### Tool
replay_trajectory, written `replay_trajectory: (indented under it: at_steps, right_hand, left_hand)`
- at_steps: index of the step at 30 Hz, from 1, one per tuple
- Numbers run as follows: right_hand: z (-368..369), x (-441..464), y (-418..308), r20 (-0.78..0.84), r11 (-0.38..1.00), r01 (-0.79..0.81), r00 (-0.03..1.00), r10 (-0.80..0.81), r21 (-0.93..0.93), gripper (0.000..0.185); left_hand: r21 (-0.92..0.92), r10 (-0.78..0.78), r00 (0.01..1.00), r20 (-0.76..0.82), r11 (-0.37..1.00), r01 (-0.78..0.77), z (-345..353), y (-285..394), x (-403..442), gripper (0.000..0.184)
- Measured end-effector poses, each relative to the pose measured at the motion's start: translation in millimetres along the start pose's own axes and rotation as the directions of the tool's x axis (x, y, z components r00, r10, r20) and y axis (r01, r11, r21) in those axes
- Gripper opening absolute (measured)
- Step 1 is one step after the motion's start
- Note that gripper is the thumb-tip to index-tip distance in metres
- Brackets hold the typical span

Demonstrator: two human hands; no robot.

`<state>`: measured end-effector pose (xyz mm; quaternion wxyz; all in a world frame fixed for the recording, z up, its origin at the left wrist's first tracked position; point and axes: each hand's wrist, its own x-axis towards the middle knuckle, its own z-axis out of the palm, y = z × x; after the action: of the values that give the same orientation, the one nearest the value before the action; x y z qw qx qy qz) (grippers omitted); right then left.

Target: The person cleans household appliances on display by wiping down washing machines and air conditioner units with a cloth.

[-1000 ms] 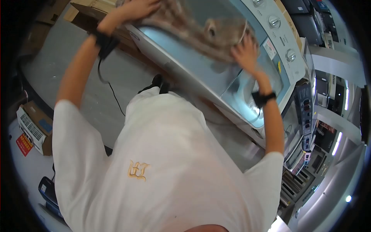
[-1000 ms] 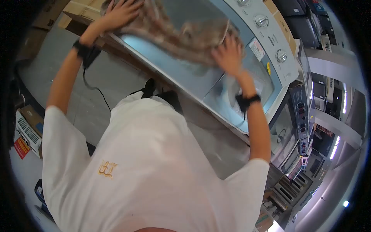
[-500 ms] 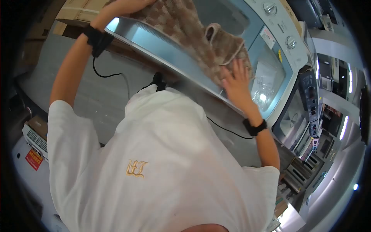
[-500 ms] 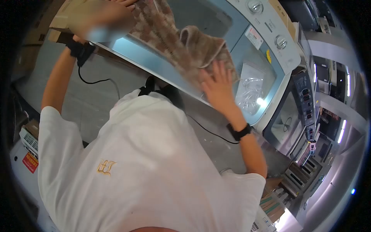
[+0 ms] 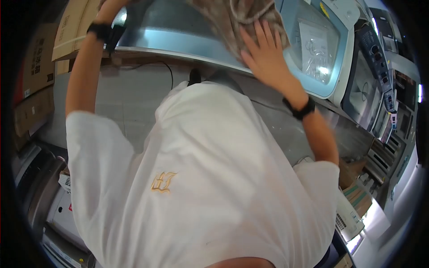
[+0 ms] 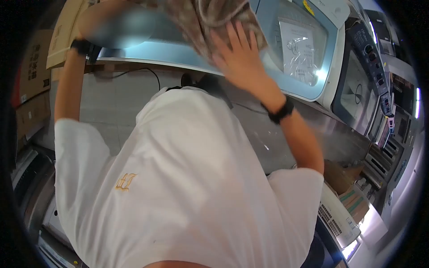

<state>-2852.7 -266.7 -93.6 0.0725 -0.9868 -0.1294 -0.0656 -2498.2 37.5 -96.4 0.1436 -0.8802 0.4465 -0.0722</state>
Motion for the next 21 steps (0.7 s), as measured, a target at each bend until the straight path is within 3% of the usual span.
replay_trajectory:
  at_steps: [2,4,6,8,9,10,12,13,16,17,18,19,20,21]
  right_hand:
    - [-14.5,-35.8,3.4,0.096,0.999,-0.035,0.995,0.033,0.018,0.062]
    - [-13.4,-77.0,41.3,0.117,0.996,-0.081,0.989,0.085,-0.034,0.061]
    - [18.9,-99.7,127.8,0.077,0.957,-0.159,0.980,0.182,-0.243,0.062]
    - [17.1,-81.2,197.0,0.085,0.948,-0.269,0.954,0.286,-0.170,0.066]
    - [7.1,-59.1,200.7,0.046,0.949,-0.279,0.956,0.289,-0.148,0.068]
    - [-3.3,-31.3,189.9,0.004,0.952,-0.279,0.959,0.282,-0.126,0.070]
    - [-12.3,15.5,141.2,0.009,0.873,-0.388,0.913,0.408,-0.297,0.067]
    - [-18.1,28.4,103.8,0.044,0.921,-0.313,0.942,0.332,-0.233,0.066]
    - [18.3,15.1,37.0,0.062,0.989,-0.114,0.991,0.120,-0.095,0.068]
    - [14.7,-1.0,15.9,0.063,0.997,-0.068,0.996,0.067,0.022,0.069]
    - [3.2,-18.5,-6.5,0.061,0.990,-0.020,0.998,0.012,0.137,0.070]
    - [-12.2,-36.2,-14.2,0.133,0.985,-0.040,0.991,0.017,0.169,0.071]
    - [-25.2,-52.9,-5.5,0.208,0.978,-0.059,0.978,0.017,0.200,0.073]
    - [-19.8,-74.8,19.6,0.166,0.989,-0.070,0.985,0.048,0.130,0.072]
  left_hand:
    - [-0.195,-0.084,0.995,-0.056,0.978,0.071,-24.9,49.5,-53.4,0.054]
    - [-0.272,-0.097,0.995,-0.015,0.958,0.089,-41.2,79.3,-84.4,0.055]
    - [-0.297,-0.090,0.995,0.045,0.950,0.099,-39.1,80.8,-84.3,0.054]
    - [-0.292,-0.088,0.992,0.088,0.950,0.111,-44.4,76.3,-64.6,0.053]
    - [0.014,0.291,0.957,0.011,0.957,-0.291,-25.2,51.1,-50.5,0.053]
    - [-0.025,0.216,0.974,0.074,0.976,-0.215,-31.7,54.0,-39.0,0.054]
    - [-0.073,0.056,0.978,0.201,0.996,-0.042,-54.9,69.1,-16.0,0.056]
    - [-0.203,-0.110,0.975,0.194,0.968,0.150,-63.3,84.4,-10.2,0.060]
    - [-0.144,-0.110,0.981,0.158,0.981,0.133,-65.3,113.8,-25.4,0.064]
    - [-0.255,-0.117,0.992,0.037,0.959,0.122,-76.1,133.0,-43.4,0.065]
    - [0.122,-0.050,0.998,0.032,0.991,0.046,-34.2,132.1,-54.9,0.051]
    - [-0.183,-0.025,0.935,-0.352,0.982,-0.043,-8.3,139.6,-72.6,0.050]
    - [-0.232,-0.044,0.946,-0.322,0.972,-0.034,-15.0,150.2,-88.1,0.051]
    - [-0.279,-0.060,0.955,-0.290,0.960,-0.024,-31.5,164.4,-108.3,0.051]
